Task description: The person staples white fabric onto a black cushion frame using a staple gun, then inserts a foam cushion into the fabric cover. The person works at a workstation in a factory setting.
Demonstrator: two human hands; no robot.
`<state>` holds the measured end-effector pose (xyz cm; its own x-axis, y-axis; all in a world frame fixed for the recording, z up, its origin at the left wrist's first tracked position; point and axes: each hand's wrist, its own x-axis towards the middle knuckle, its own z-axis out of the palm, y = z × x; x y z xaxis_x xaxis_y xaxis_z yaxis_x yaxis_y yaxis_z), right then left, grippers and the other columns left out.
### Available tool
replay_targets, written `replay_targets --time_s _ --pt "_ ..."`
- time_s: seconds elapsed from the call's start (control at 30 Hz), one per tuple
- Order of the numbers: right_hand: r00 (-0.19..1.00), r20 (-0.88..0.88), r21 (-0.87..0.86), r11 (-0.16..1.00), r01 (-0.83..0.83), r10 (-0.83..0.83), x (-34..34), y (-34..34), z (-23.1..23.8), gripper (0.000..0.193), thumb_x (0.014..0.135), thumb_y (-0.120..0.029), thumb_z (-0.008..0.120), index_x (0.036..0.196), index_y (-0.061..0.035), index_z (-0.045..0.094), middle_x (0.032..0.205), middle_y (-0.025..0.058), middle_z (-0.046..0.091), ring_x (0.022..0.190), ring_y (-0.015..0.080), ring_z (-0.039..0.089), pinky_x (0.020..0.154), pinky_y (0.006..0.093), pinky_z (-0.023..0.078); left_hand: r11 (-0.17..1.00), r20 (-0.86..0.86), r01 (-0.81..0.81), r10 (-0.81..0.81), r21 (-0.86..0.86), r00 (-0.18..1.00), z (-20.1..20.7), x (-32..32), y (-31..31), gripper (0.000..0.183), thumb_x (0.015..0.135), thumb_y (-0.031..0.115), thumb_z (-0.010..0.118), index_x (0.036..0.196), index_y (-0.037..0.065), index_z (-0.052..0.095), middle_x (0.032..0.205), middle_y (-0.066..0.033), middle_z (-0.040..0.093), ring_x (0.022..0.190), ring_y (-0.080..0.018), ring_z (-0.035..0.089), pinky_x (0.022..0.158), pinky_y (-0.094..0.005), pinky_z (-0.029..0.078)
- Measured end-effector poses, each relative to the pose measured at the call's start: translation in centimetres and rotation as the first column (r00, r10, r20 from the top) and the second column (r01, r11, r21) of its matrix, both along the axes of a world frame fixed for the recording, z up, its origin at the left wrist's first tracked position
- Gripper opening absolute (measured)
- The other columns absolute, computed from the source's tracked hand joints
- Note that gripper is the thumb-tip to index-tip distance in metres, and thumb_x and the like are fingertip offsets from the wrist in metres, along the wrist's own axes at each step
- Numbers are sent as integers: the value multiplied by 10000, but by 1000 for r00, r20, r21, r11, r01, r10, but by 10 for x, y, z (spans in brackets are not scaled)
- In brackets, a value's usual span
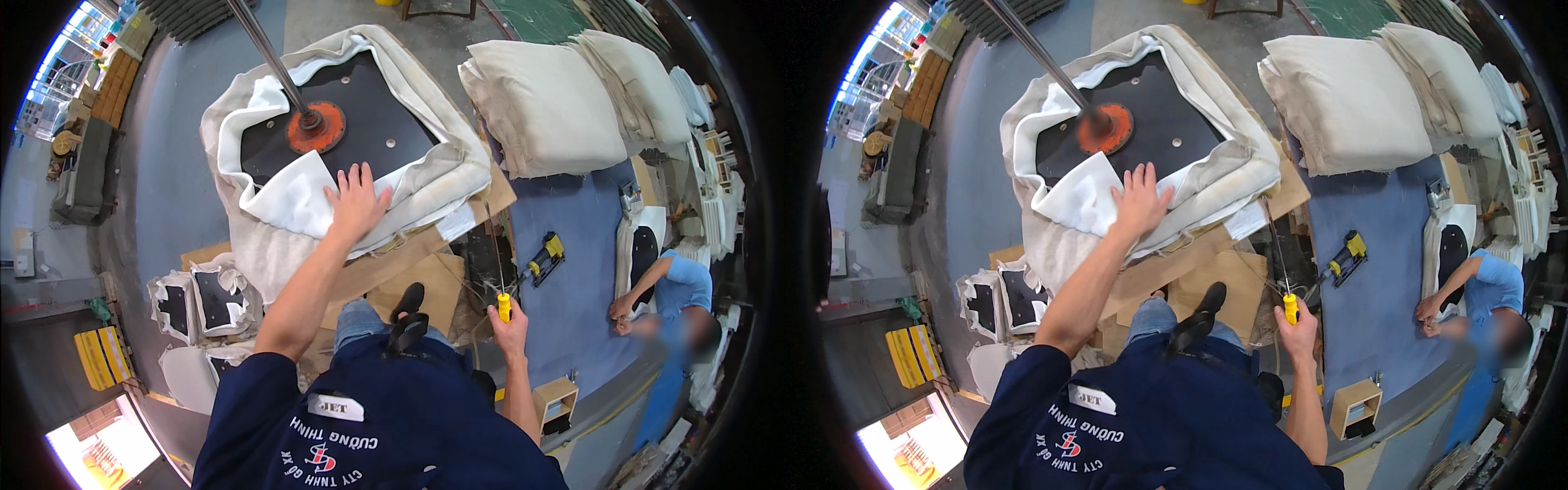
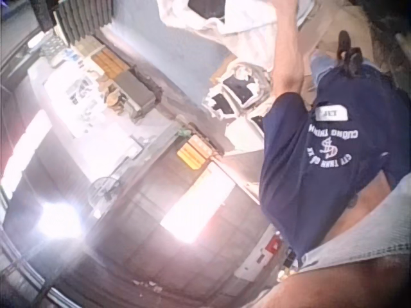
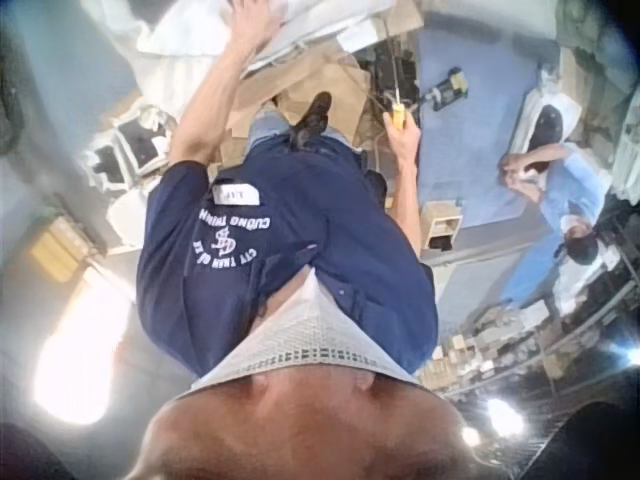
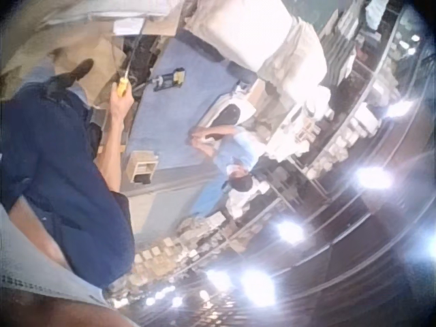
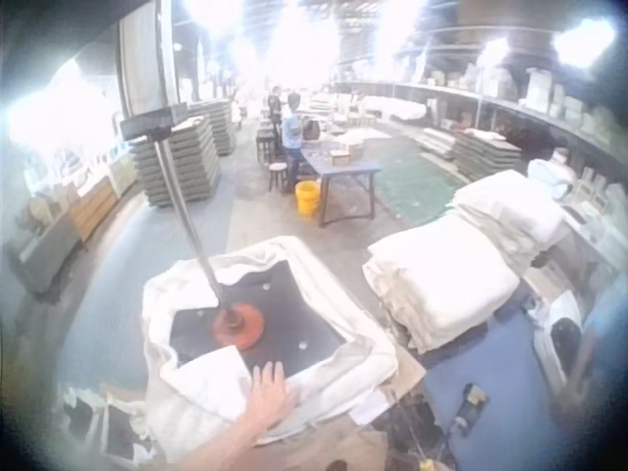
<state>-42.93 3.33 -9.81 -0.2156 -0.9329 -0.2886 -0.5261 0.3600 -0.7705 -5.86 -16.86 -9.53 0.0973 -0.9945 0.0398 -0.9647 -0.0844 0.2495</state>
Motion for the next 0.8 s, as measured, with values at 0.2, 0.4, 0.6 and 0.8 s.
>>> replay_targets --time_s 0.2,0.4,0.6,0.8 --pt "1000 -19 -2 1000 5 -5 6 1 1 433 884 -218 800 1211 38 677 857 135 722 750 177 662 710 344 526 972 51 168 -162 -161 985 -17 20 42 566 950 383 633 1393 36 578 1436 -216 512 1342 -388 482 1092 -594 388" --pt "964 -141 -38 971 -235 227 24 -17 16 465 852 -227 814 1243 -8 689 1023 212 754 960 345 743 842 400 566 989 -69 145 -144 8 987 4 38 39 328 914 339 663 1079 56 676 1148 -132 599 1087 -323 563 892 -478 483" --pt "912 -230 97 941 -325 339 44 -33 36 513 846 -278 814 1282 -43 683 1072 234 747 1014 422 715 858 447 571 965 -122 221 -204 142 971 -4 66 24 340 931 363 670 987 27 673 978 -156 646 960 -359 609 825 -473 517" --pt "877 -228 26 903 -428 423 56 -33 53 518 880 -269 783 1344 -79 652 1102 216 706 1024 419 683 872 468 545 984 -189 142 -120 108 975 17 58 62 457 867 447 745 1093 54 681 971 -153 647 995 -357 631 949 -508 502"
